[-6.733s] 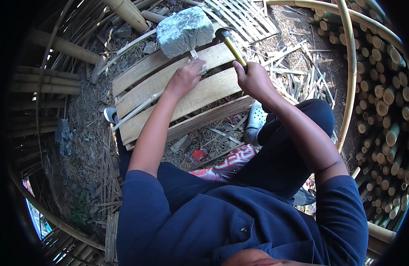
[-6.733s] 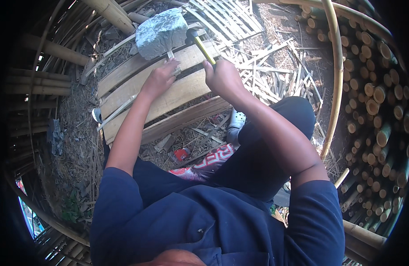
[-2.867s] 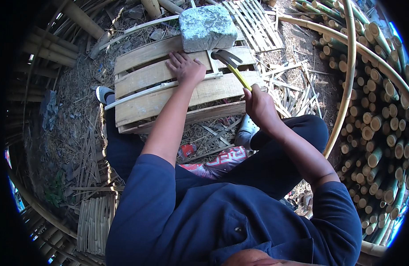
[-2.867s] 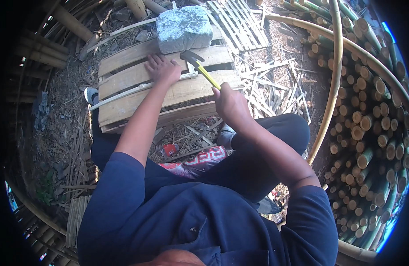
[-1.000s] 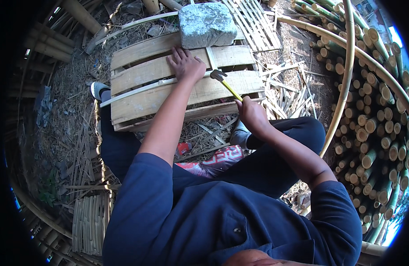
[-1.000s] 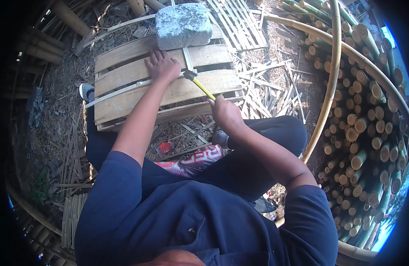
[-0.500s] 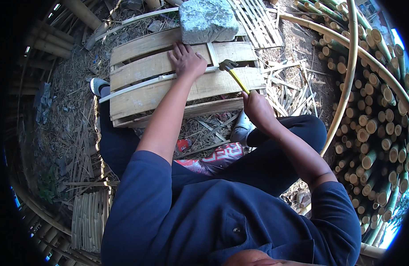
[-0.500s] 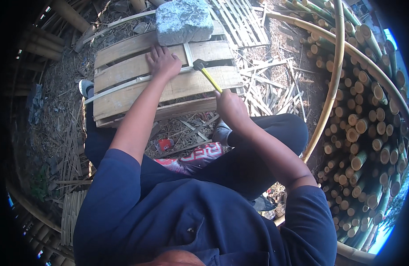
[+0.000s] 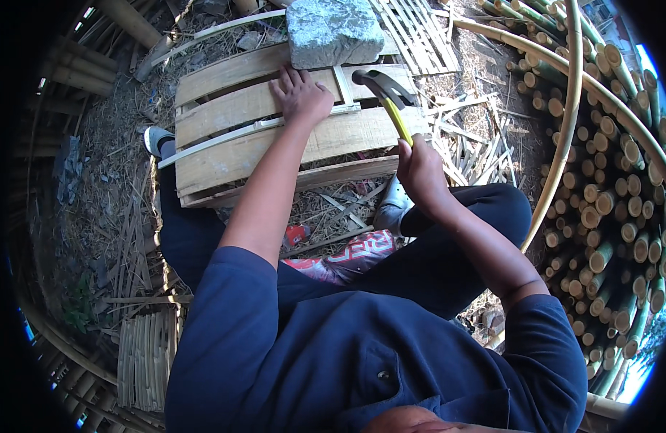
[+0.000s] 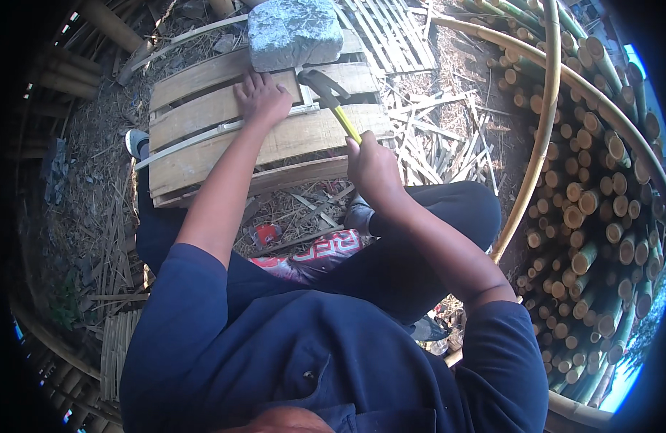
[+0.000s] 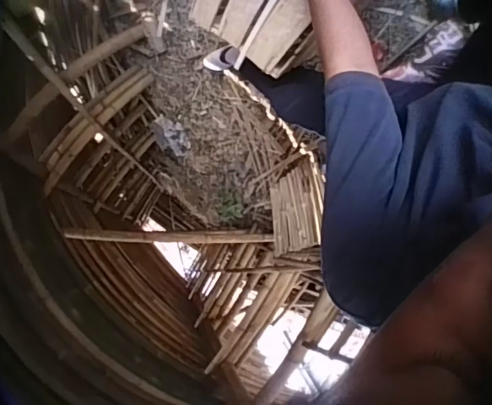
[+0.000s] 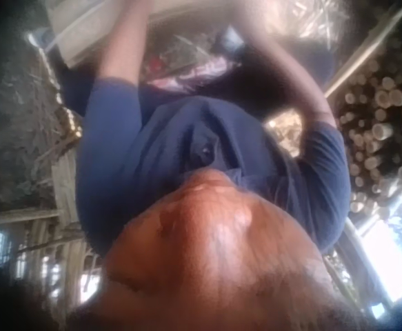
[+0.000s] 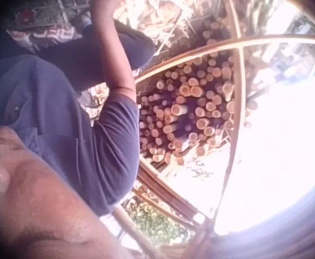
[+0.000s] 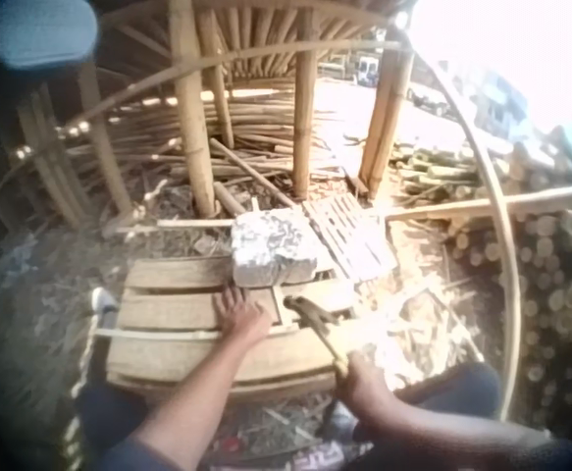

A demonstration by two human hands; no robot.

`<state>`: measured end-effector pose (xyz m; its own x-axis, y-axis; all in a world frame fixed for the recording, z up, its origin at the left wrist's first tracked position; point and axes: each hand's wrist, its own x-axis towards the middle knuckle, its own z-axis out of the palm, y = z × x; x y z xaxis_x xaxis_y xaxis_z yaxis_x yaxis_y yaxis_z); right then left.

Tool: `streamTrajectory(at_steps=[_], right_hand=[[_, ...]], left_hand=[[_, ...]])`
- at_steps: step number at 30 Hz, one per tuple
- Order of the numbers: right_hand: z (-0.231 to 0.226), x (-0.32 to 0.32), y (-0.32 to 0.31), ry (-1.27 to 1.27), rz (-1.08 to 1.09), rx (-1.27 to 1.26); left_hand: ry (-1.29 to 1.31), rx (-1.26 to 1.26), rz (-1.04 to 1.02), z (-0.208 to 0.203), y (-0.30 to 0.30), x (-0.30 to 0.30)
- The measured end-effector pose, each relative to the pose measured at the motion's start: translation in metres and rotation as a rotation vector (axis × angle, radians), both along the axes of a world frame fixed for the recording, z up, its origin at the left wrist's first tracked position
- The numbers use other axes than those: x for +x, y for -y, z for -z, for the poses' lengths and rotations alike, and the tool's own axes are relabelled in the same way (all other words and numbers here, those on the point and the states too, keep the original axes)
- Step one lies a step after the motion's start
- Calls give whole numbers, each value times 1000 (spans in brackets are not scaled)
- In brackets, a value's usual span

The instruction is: The person assembles bamboo parts by aligning strips of wood and using a hammer to drive nails through them, while holding a large stone on the workspace to provide stability.

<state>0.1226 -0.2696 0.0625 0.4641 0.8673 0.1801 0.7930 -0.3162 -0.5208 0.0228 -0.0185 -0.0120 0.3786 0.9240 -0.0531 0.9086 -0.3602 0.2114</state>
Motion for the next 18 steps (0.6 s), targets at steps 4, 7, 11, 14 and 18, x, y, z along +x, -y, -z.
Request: streamTrajectory(at_steps=[4, 7, 11, 14, 18], right_hand=[[8, -6, -6, 36, -128, -355], [-4, -5, -2, 34, -88, -220], [18, 3, 2, -13, 6, -130], [3, 2, -4, -8, 2, -263], [-9, 1, 2, -66, 37, -40]], left_hand=[[49, 19, 26, -3, -3, 2], [14, -13, 21, -3, 0, -2], [41, 28, 25, 0, 2, 1], [41, 17, 29, 0, -1, -2], [20, 9, 34, -4, -2, 1]])
